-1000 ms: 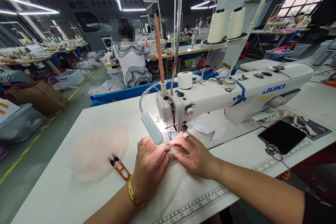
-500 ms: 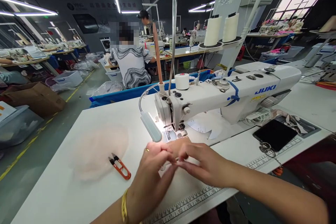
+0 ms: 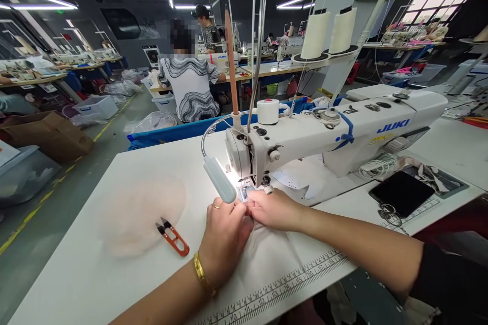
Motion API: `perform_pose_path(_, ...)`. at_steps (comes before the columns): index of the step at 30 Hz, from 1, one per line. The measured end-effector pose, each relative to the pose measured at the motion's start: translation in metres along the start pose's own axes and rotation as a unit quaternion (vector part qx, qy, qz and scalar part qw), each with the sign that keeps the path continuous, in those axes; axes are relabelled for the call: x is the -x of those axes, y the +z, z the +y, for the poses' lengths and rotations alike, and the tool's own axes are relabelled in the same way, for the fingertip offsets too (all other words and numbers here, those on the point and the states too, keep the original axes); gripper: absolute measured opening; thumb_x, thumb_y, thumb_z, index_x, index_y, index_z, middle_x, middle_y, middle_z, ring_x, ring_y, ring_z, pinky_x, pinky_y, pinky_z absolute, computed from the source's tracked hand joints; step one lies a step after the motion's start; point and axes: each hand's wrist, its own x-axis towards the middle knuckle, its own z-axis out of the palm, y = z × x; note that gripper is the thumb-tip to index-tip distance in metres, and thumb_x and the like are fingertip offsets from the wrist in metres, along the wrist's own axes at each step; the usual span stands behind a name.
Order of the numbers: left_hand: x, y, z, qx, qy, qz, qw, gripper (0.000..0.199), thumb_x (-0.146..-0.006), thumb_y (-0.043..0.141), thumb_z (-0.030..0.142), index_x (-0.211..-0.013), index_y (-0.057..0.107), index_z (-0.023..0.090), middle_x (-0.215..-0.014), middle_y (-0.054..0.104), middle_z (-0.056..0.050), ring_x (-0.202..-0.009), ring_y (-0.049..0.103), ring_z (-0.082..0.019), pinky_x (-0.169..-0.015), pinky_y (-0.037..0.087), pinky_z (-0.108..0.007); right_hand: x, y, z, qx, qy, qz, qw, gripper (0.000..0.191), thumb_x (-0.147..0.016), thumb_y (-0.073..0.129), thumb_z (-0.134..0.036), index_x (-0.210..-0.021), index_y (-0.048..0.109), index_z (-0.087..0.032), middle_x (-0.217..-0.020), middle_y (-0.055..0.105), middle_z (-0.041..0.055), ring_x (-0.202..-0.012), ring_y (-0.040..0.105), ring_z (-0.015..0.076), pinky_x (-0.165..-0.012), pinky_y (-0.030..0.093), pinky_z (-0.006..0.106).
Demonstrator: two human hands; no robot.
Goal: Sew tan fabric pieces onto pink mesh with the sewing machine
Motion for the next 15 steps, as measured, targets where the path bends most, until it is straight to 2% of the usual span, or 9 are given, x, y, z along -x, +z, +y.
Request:
perform_pose_path(3, 0.003, -0.004, 0.002, 0.005, 0.085, 0.013, 0.996, 0.022, -0.1, 0.053, 0.012, -0.092, 0.069, 0.024, -0.09, 0.073, -0.001, -0.084, 0.061, -0.021, -0.081, 0.038, -0.04, 0.003, 0.002, 0.002, 0.003, -0.013, 0.016, 1.0, 0.026, -0.087, 0.065, -0.015, -0.071, 0.047, -0.022, -0.064, 0.057, -0.0039, -0.058, 0.05, 0.0137, -0.052, 0.024, 0.026)
perform_pose_path(5, 0.004, -0.006, 0.002, 0.016, 0.104, 0.006, 0.994, 0.025, -0.102, 0.051, 0.012, -0.094, 0.071, 0.024, -0.088, 0.074, 0.0, -0.083, 0.062, -0.02, -0.083, 0.038, -0.04, 0.009, 0.0, 0.004, 0.017, -0.033, 0.033, 0.999, 0.022, -0.088, 0.065, -0.015, -0.075, 0.049, -0.023, -0.063, 0.055, -0.0047, -0.057, 0.048, 0.0141, -0.052, 0.024, 0.026)
perform_pose_path(8, 0.003, -0.007, 0.0, 0.014, 0.091, 0.002, 0.996, 0.024, -0.102, 0.053, 0.014, -0.092, 0.072, 0.024, -0.09, 0.076, -0.001, -0.084, 0.064, -0.02, -0.082, 0.038, -0.04, 0.019, -0.002, 0.009, 0.093, -0.097, 0.08, 0.988, 0.012, -0.091, 0.06, -0.014, -0.084, 0.054, -0.023, -0.073, 0.06, -0.0006, -0.063, 0.05, 0.0178, -0.055, 0.028, 0.029)
perform_pose_path(11, 0.002, -0.006, -0.002, 0.002, 0.085, 0.005, 0.996, 0.024, -0.103, 0.053, 0.017, -0.092, 0.073, 0.024, -0.094, 0.076, -0.002, -0.085, 0.064, -0.021, -0.08, 0.038, -0.041, 0.028, 0.003, 0.014, 0.148, -0.21, 0.128, 0.958, 0.015, -0.094, 0.052, -0.009, -0.094, 0.061, -0.021, -0.094, 0.069, 0.0065, -0.081, 0.056, 0.0226, -0.067, 0.037, 0.034)
perform_pose_path(13, 0.001, -0.006, -0.002, -0.004, 0.084, 0.006, 0.996, 0.024, -0.103, 0.052, 0.017, -0.094, 0.073, 0.025, -0.097, 0.077, -0.002, -0.085, 0.064, -0.021, -0.079, 0.038, -0.041, 0.029, 0.008, 0.018, 0.147, -0.262, 0.13, 0.945, 0.021, -0.096, 0.049, -0.007, -0.099, 0.063, -0.021, -0.101, 0.071, 0.0068, -0.086, 0.057, 0.0224, -0.074, 0.039, 0.036)
perform_pose_path(15, 0.002, -0.005, -0.002, -0.013, 0.079, 0.006, 0.997, 0.023, -0.103, 0.052, 0.017, -0.097, 0.073, 0.025, -0.099, 0.077, -0.003, -0.086, 0.064, -0.021, -0.08, 0.037, -0.041, 0.027, 0.014, 0.024, 0.139, -0.268, 0.121, 0.945, 0.021, -0.097, 0.05, -0.006, -0.1, 0.065, -0.02, -0.1, 0.072, 0.0061, -0.086, 0.058, 0.0213, -0.076, 0.039, 0.036)
